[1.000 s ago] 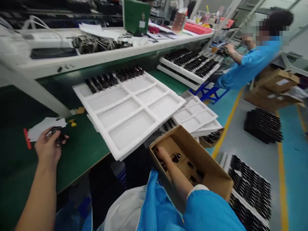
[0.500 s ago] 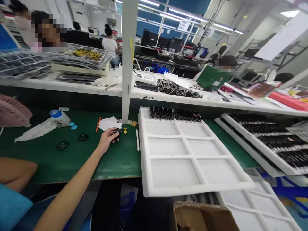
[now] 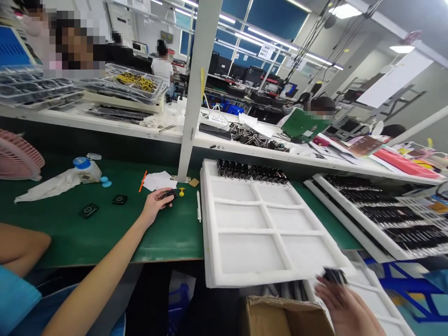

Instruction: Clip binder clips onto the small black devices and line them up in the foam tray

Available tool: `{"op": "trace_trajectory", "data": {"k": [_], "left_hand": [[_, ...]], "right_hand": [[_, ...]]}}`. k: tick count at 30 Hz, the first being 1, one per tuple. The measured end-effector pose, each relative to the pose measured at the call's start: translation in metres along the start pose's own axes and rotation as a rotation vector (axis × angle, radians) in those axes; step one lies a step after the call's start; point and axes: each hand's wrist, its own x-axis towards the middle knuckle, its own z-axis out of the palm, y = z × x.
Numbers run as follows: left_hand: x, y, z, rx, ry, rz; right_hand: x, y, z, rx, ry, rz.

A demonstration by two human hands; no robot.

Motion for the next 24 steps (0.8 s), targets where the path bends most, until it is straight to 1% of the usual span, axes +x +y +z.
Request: {"op": "trace_trajectory", "data": {"k": [2, 4, 5, 7, 9, 10, 11, 13, 15, 17, 20, 22, 24], "left_hand": [[-0.001, 0.0, 0.0, 0.006, -0.011, 0.009], [-0.002, 0.001, 0.0, 0.004, -0.023, 0.014], [-0.002, 0.002, -0.001, 0.0, -0.029, 0.015], [-0.004, 0.003, -0.001, -0.006, -0.043, 0.011], [-0.005, 0.004, -0.002, -0.008, -0.059, 0.008], [-0.005, 0.004, -0.002, -0.012, -0.066, 0.005], [-0.005, 0.004, -0.003, -0.021, -0.075, 0.001], [-0.006, 0.005, -0.004, -0.046, -0.091, -0.011], [-0.007, 0.005, -0.005, -0.068, -0.109, -0.03], [-0.008, 0.005, -0.006, -0.079, -0.136, -0.041], [-0.009, 0.007, -0.008, -0.088, -0.186, -0.042], [-0.011, 0.008, -0.008, -0.083, -0.214, -0.033], [-0.013, 0.01, -0.006, -0.059, -0.236, -0.016]], "right_hand": [[0.003, -0.033, 0.052, 0.003, -0.23, -0.038], [0.005, -0.061, 0.111, -0.052, -0.456, -0.068], [0.006, -0.073, 0.141, -0.07, -0.571, -0.068], [0.007, -0.091, 0.2, -0.042, -0.792, 0.0], [0.006, -0.1, 0.252, 0.001, -0.995, 0.093], [0.005, -0.101, 0.276, 0.007, -1.069, 0.129], [0.004, -0.101, 0.297, -0.003, -1.118, 0.148], [0.002, -0.096, 0.329, -0.063, -1.158, 0.142], [0.002, -0.089, 0.349, -0.145, -1.174, 0.069], [0.003, -0.081, 0.357, -0.216, -1.205, -0.059], [0.007, -0.071, 0.354, -0.282, -1.27, -0.237], [0.009, -0.069, 0.349, -0.313, -1.318, -0.295], [0.008, -0.07, 0.345, -0.332, -1.353, -0.322]]}}
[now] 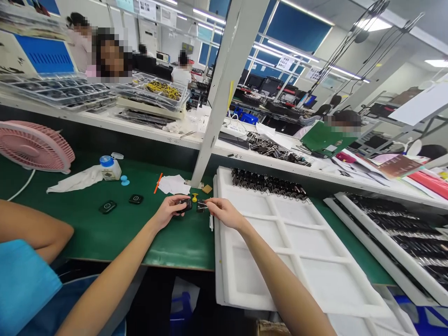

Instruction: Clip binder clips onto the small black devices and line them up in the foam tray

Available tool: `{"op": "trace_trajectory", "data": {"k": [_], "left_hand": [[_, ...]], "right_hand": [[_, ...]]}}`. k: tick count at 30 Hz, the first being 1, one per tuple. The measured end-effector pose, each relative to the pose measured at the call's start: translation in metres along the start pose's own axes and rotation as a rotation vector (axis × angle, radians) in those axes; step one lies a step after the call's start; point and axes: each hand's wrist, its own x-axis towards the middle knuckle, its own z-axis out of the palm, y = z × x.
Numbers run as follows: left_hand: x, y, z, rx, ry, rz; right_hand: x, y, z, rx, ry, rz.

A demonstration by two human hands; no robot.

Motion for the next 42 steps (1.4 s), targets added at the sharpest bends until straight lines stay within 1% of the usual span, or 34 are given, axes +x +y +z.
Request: {"op": "trace_trajectory", "data": {"k": [6, 10, 13, 16, 19, 22, 24, 26, 27, 29, 30, 31, 32, 34, 35, 37, 40, 42], "left_hand": [[-0.001, -0.001, 0.007, 0.061, -0.105, 0.08], [0.0, -0.004, 0.008, 0.085, -0.168, 0.074], [0.0, -0.005, 0.007, 0.103, -0.169, 0.073], [0.0, -0.005, 0.006, 0.126, -0.163, 0.073], [-0.002, -0.005, 0.006, 0.152, -0.173, 0.062], [-0.001, -0.006, 0.007, 0.178, -0.189, 0.055], [0.002, -0.008, 0.006, 0.18, -0.163, 0.097], [0.007, -0.01, 0.003, 0.159, -0.056, 0.17], [0.01, -0.012, 0.0, 0.145, 0.025, 0.205], [0.015, -0.014, -0.005, 0.128, 0.189, 0.246], [0.017, -0.015, -0.008, 0.129, 0.247, 0.248], [0.019, -0.016, -0.01, 0.131, 0.283, 0.243], [0.02, -0.017, -0.012, 0.133, 0.3, 0.237], [0.021, -0.02, -0.014, 0.151, 0.298, 0.222], [0.021, -0.021, -0.014, 0.166, 0.291, 0.218], [0.021, -0.023, -0.013, 0.195, 0.273, 0.216], [0.02, -0.024, -0.013, 0.218, 0.251, 0.221], [0.021, -0.024, -0.014, 0.226, 0.246, 0.227]], "right_hand": [[-0.001, -0.006, 0.003, -0.123, -0.076, -0.062], [-0.001, -0.005, 0.003, -0.162, -0.092, -0.074], [0.0, -0.003, 0.003, -0.169, -0.092, -0.073], [0.001, -0.004, 0.004, -0.154, -0.056, -0.046], [0.006, -0.009, 0.008, -0.17, -0.023, 0.006], [0.014, -0.016, 0.015, -0.255, -0.04, -0.001], [0.019, -0.019, 0.017, -0.267, -0.042, 0.02], [0.023, -0.019, 0.015, -0.172, 0.021, 0.088], [0.025, -0.018, 0.011, -0.092, 0.087, 0.121], [0.027, -0.016, -0.003, 0.066, 0.277, 0.147], [0.028, -0.015, -0.012, 0.107, 0.392, 0.14], [0.03, -0.014, -0.022, 0.099, 0.512, 0.13], [0.032, -0.013, -0.032, 0.04, 0.629, 0.126], [0.038, -0.011, -0.05, -0.179, 0.815, 0.146], [0.042, -0.011, -0.058, -0.303, 0.873, 0.173], [0.052, -0.009, -0.069, -0.506, 0.909, 0.25], [0.071, -0.005, -0.075, -0.711, 0.846, 0.366], [0.082, -0.002, -0.076, -0.817, 0.787, 0.411]]}}
